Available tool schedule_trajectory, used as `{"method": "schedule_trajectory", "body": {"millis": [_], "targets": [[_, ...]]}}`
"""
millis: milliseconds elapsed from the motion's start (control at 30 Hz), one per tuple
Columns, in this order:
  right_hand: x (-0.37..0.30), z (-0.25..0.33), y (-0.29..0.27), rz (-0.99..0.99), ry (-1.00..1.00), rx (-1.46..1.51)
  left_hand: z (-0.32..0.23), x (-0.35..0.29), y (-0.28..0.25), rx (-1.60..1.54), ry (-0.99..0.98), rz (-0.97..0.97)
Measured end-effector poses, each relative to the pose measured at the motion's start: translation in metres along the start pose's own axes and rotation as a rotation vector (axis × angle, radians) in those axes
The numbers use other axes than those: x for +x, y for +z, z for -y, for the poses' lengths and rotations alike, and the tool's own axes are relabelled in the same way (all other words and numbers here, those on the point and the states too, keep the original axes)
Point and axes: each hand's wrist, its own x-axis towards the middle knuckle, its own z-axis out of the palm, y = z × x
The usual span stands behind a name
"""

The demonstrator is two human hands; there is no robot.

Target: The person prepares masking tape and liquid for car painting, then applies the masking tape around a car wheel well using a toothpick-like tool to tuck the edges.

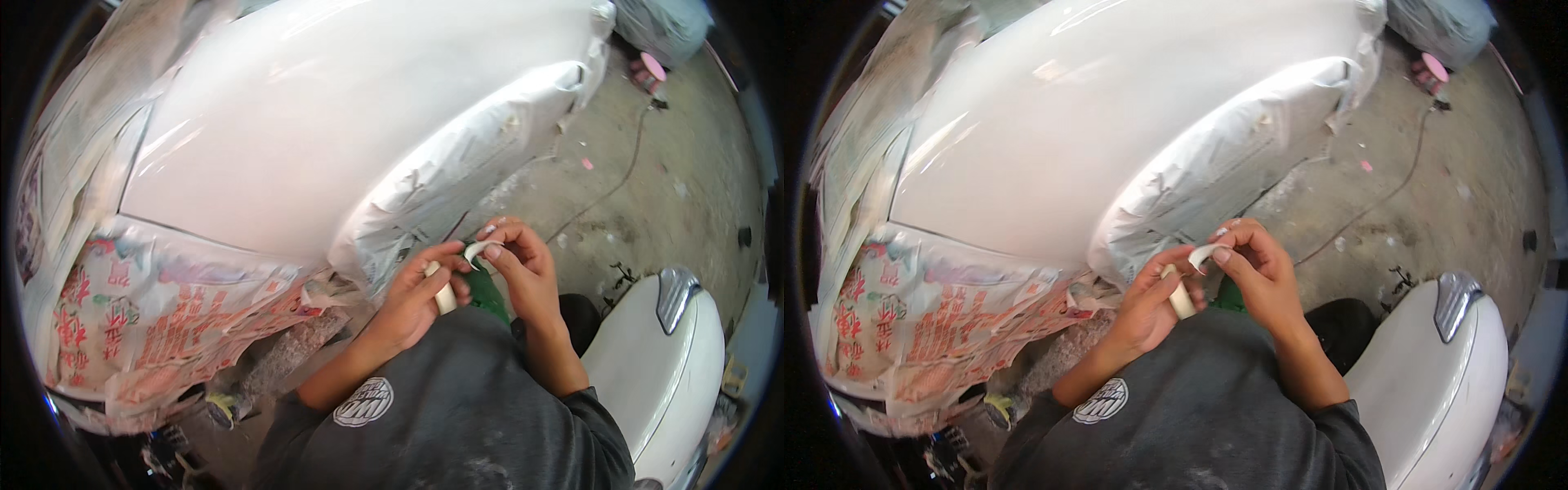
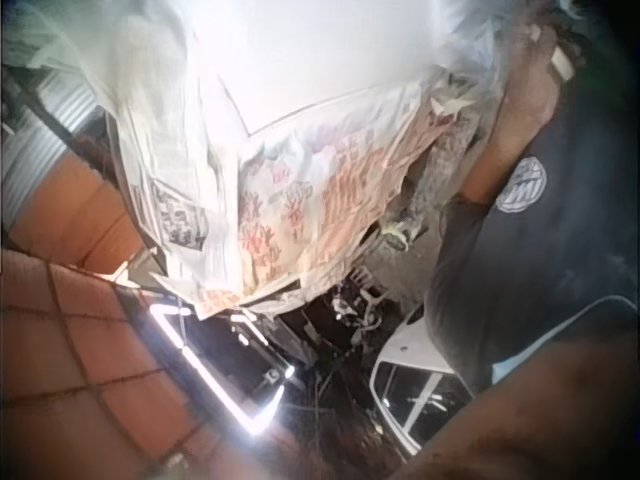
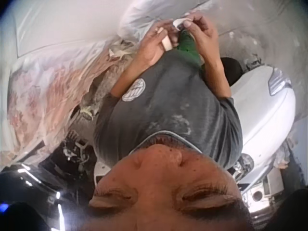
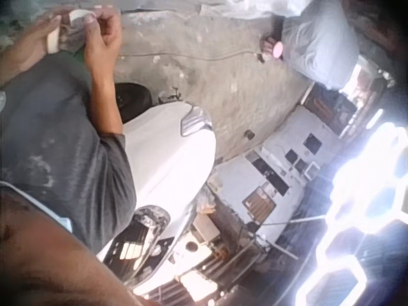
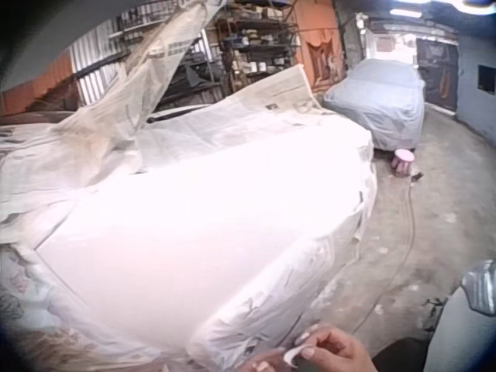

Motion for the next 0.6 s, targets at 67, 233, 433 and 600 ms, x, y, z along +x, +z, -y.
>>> {"method": "schedule_trajectory", "body": {"millis": [67,233,433,600], "targets": [[0.004,0.003,0.007,0.085,-0.044,-0.082,-0.005,0.008,0.006,-0.058,0.022,-0.037],[0.013,0.005,0.019,0.030,-0.025,-0.088,-0.009,0.021,-0.001,-0.009,0.097,-0.034],[0.016,0.001,0.016,0.079,-0.134,-0.176,-0.005,0.026,0.000,-0.006,0.150,-0.094],[0.010,0.002,0.028,-0.087,-0.023,0.067,0.003,0.035,-0.006,-0.002,0.203,-0.151]]}}
